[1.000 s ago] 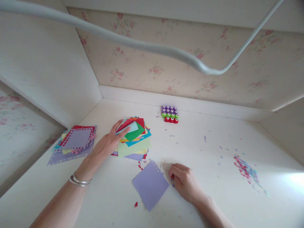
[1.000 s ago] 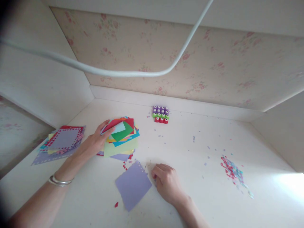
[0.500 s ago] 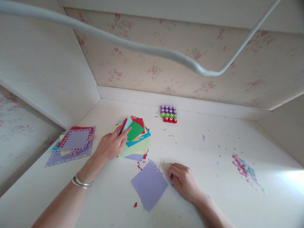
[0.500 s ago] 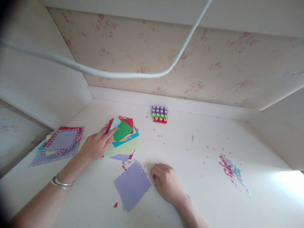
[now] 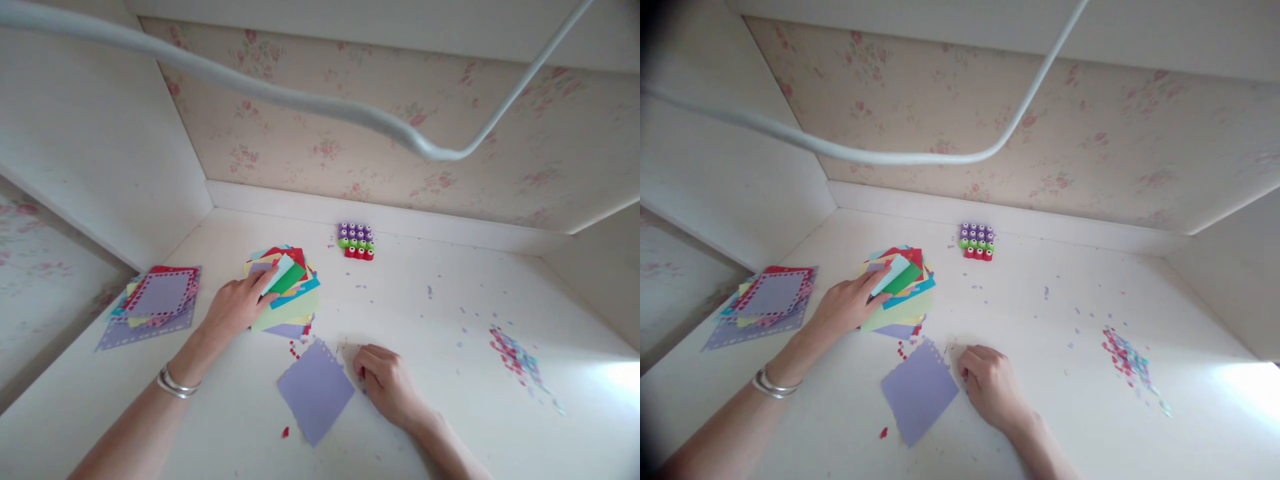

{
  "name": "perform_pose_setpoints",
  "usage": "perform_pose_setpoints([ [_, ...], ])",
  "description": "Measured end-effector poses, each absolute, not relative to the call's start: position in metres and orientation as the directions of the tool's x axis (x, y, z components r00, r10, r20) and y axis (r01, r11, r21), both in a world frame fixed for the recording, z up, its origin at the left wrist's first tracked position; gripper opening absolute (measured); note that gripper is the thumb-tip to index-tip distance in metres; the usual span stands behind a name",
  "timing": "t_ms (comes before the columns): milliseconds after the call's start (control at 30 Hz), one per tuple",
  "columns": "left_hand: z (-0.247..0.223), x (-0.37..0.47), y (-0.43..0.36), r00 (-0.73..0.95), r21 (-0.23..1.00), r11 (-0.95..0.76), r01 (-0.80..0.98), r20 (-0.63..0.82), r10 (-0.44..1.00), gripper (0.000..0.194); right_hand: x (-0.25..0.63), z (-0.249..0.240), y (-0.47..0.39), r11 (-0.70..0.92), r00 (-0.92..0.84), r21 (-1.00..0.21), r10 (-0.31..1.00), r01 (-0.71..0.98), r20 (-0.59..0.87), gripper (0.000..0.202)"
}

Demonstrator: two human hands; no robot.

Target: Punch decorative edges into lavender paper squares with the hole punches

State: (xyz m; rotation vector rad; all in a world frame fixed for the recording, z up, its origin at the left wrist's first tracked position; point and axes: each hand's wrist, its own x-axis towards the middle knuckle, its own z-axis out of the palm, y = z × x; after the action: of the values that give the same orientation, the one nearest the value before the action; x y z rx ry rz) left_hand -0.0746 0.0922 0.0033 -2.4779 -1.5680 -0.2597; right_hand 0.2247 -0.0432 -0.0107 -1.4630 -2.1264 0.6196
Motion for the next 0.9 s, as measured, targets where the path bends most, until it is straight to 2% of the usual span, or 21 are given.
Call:
perform_pose_setpoints([
  [100, 0.006, -0.068, 0.091, 0.383, -0.101, -0.37, 0.924, 0.27, 0.883, 0.063, 0.225, -0.012, -0.044, 0.315, -0.308, -0.618, 0.944, 0.72, 0.123, 0.031],
  [200, 0.01, -0.062, 0.09, 0.373, -0.096, -0.361, 0.928, 0.266, 0.889, 0.061, 0.225, -0.012, -0.044, 0.303, -0.299, -0.623, 0.947, 0.721, 0.114, 0.031],
  [467, 0.008, -0.07, 0.095, 0.486, -0.149, -0.463, 0.874, 0.231, 0.843, 0.054, 0.227, -0.011, -0.044, 0.309, -0.313, -0.629, 0.944, 0.713, 0.11, 0.031],
  [667, 0.009, -0.074, 0.097, 0.501, -0.23, -0.462, 0.857, 0.157, 0.851, 0.063, 0.225, -0.012, -0.044, 0.314, -0.31, -0.639, 0.943, 0.702, 0.123, 0.03],
  [833, 0.012, -0.066, 0.093, 0.437, -0.18, -0.409, 0.895, 0.168, 0.884, 0.042, 0.225, -0.011, -0.044, 0.307, -0.303, -0.64, 0.945, 0.704, 0.121, 0.03],
  [900, 0.013, -0.061, 0.091, 0.407, -0.142, -0.385, 0.912, 0.192, 0.893, 0.041, 0.225, -0.011, -0.043, 0.304, -0.3, -0.637, 0.947, 0.708, 0.119, 0.029],
])
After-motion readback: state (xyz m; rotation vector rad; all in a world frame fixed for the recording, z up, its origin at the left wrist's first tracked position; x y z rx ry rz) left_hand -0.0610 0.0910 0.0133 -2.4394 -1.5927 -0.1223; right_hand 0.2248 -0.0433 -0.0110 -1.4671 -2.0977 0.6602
